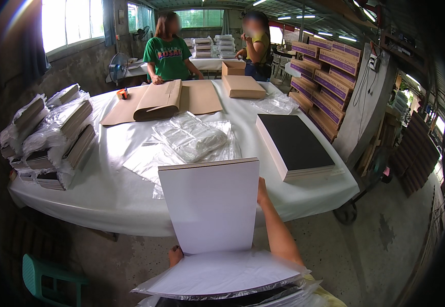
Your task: The person places a black book into a plastic sleeve, smooths the plastic, and repeats the process with additional books and plastic sleeves on a table.
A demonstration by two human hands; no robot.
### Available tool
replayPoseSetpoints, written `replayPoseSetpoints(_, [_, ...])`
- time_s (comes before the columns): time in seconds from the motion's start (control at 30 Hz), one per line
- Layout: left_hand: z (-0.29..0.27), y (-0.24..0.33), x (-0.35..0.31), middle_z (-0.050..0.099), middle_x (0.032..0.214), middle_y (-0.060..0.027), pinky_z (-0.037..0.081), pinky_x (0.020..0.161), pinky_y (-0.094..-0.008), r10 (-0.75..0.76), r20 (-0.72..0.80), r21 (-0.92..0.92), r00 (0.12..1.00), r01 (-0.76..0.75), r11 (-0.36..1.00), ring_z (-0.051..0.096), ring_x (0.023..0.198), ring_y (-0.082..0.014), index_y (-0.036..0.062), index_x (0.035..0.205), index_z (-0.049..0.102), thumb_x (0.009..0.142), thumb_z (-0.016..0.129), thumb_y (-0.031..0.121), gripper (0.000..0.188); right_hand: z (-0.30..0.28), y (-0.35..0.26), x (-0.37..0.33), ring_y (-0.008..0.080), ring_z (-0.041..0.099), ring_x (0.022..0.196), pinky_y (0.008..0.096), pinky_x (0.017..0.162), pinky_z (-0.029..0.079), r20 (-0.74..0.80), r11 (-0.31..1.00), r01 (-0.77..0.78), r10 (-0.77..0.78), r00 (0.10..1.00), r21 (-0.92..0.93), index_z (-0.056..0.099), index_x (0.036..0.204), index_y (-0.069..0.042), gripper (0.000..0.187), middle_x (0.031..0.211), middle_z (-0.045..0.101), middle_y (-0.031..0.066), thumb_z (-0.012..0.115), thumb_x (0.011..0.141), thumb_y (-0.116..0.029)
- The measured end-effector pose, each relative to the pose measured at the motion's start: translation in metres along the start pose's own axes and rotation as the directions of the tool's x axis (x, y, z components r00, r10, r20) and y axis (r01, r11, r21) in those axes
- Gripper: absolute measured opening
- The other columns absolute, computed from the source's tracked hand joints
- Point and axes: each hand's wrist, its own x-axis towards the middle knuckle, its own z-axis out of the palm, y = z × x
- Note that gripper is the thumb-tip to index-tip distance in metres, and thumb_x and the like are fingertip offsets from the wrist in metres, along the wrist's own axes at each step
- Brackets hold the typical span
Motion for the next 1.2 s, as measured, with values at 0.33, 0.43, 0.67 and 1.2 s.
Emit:
replayPoseSetpoints(0.33, [-0.001,0.007,-0.006,0.062,0.076,-0.0228,0.043,0.063,-0.0373,0.002,-0.019,-0.029,1.0,-0.002,1.0,0.06,0.069,-0.029,-0.0051,0.088,0.061,0.076,0.052,0.022,0.031,-0.004,-0.006,0.001,0.0383,0.055,0.069,0.0386,0.06,0.045,0.116,0.992,-0.12,0.114,0.987,0.041,0.054,0.075,0.002,0.021,0.073,0.057,0.0204,0.059,0.067,-0.016])
replayPoseSetpoints(0.43, [-0.004,0.018,-0.011,0.062,0.076,-0.0224,0.044,0.064,-0.0366,-0.02,-0.005,-0.025,1.0,0.02,0.999,0.06,0.07,-0.0278,-0.0056,0.089,0.061,0.077,0.053,0.023,0.032,-0.005,-0.002,0.0,0.0381,0.055,0.069,0.0389,0.06,0.045,0.091,0.997,-0.068,0.065,0.994,0.032,0.054,0.075,0.002,0.021,0.072,0.057,0.0204,0.059,0.066,-0.017])
replayPoseSetpoints(0.67, [0.0,0.005,-0.003,0.062,0.076,-0.0223,0.044,0.063,-0.0359,-0.046,-0.014,-0.062,0.999,0.045,0.997,0.059,0.069,-0.0265,-0.0059,0.09,0.061,0.078,0.052,0.021,0.031,-0.005,-0.007,0.002,0.0376,0.056,0.069,0.0379,0.06,0.045,0.09,0.998,-0.051,0.047,0.995,0.04,0.053,0.074,0.002,0.02,0.074,0.057,0.0209,0.058,0.067,-0.016])
replayPoseSetpoints(1.2, [0.008,-0.018,0.01,0.06,0.08,-0.0272,0.044,0.065,-0.0388,-0.037,-0.006,-0.074,0.999,0.037,0.997,0.06,0.075,-0.0336,-0.0065,0.091,0.061,0.077,0.053,0.023,0.034,-0.005,-0.012,0.0,0.0378,0.055,0.065,0.0385,0.058,0.045,0.074,0.981,-0.152,0.144,0.987,0.118,0.053,0.071,0.002,0.017,0.069,0.057,0.0204,0.057,0.066,-0.014])
